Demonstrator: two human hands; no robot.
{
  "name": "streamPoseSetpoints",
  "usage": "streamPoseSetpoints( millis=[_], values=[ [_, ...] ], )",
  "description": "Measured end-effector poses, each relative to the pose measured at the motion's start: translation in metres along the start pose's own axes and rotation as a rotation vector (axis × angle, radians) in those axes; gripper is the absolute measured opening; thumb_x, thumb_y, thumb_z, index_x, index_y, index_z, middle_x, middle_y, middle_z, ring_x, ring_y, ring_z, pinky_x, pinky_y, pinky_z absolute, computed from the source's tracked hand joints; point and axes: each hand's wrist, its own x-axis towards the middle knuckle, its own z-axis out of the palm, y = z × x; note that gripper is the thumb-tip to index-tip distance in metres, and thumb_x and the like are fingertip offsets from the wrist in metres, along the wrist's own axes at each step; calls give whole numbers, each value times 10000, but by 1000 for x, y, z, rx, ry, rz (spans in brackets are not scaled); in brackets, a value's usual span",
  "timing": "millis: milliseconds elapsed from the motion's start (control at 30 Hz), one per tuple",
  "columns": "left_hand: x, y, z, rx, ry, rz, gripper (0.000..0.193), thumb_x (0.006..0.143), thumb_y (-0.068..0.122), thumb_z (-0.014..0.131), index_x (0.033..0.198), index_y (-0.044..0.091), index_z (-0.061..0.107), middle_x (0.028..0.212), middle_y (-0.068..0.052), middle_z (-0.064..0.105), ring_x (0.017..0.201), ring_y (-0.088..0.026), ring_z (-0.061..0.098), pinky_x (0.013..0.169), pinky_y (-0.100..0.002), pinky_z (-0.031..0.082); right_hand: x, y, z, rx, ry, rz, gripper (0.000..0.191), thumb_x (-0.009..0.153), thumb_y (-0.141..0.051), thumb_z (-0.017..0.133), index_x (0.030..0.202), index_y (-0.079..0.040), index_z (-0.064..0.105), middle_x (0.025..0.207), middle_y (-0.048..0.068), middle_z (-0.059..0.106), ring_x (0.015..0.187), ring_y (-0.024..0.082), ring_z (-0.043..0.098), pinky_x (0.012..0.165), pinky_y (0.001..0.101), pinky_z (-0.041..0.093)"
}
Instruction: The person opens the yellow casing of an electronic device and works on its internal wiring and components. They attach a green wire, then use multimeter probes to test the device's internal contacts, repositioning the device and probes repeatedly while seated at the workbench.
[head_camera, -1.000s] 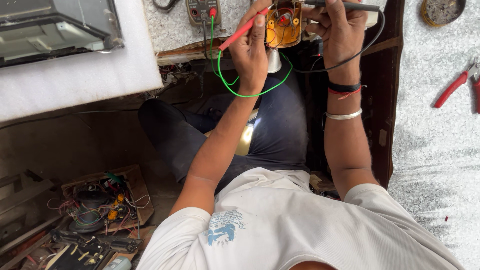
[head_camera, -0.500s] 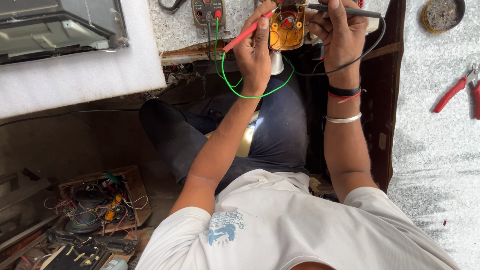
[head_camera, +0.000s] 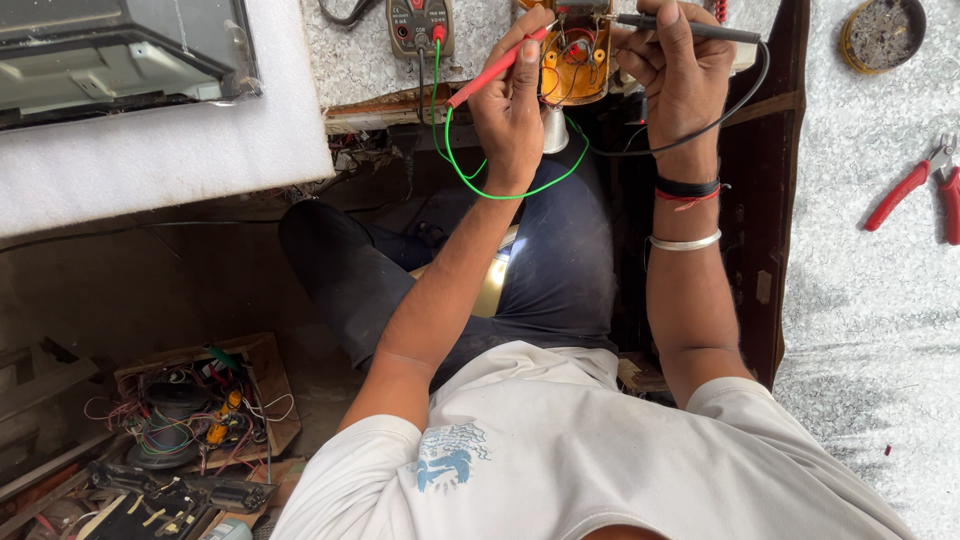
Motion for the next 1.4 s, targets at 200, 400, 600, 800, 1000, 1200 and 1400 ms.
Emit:
streamPoseSetpoints(
  millis=[200, 400, 600, 800, 1000, 1200, 1400],
  values=[
    [0, 4, 0, 6, -10, 6, 324, 1154, 206, 531, 1376, -6, 633, 1297, -118, 705, 1241, -173, 672, 1127, -297, 537, 1, 1, -1, -38, -1, -14, 305, 1113, -239, 655, 1234, 38, 697, 977, 122, 741, 971, 217, 785, 848, 319, 674],
    [1, 7, 1, 29, 4, -15, 323, 1151, 206, 532, 1362, -11, 644, 1282, -119, 714, 1217, -170, 678, 1096, -290, 545, 1, 3, -1, -4, 29, 13, 292, 1113, -227, 662, 1217, 44, 693, 953, 103, 712, 996, 233, 786, 844, 321, 673],
    [2, 7, 2, 1, 2, -16, 324, 1148, 206, 534, 1360, -16, 639, 1330, -123, 711, 1227, -175, 672, 1148, -318, 541, 1, 1, 1, 5, 29, 21, 302, 1109, -230, 658, 1225, 48, 687, 955, 95, 703, 1004, 229, 784, 866, 316, 677],
    [2, 6, 1, 38, 5, -4, 321, 1149, 206, 534, 1352, -15, 648, 1322, -124, 718, 1216, -174, 682, 1143, -313, 549, 1, 0, 2, 3, 40, 27, 310, 1106, -229, 665, 1231, 54, 689, 946, 89, 698, 959, 202, 768, 852, 309, 670],
    [2, 5, 2, 23, 8, -3, 326, 1145, 207, 539, 1356, -17, 645, 1320, -123, 718, 1207, -172, 682, 1128, -310, 554, 1, 1, 2, -1, 34, 16, 317, 1099, -230, 667, 1227, 59, 687, 944, 93, 699, 972, 212, 777, 859, 318, 675],
    [1, 5, 2, 55, 7, -1, 336, 1145, 231, 532, 1349, -9, 648, 1316, -122, 719, 1215, -180, 686, 1145, -318, 557, 1, 2, 1, -3, 35, 14, 313, 1098, -232, 668, 1225, 54, 686, 944, 102, 707, 980, 220, 782, 848, 312, 673],
    [2, 5, 2, 44, 14, -11, 336, 1142, 230, 537, 1347, -11, 650, 1314, -128, 719, 1263, -201, 684, 1140, -323, 556, 1, 2, 1, 0, 34, 18, 314, 1101, -232, 668, 1231, 53, 684, 951, 105, 709, 998, 233, 783, 843, 307, 669]
  ],
)
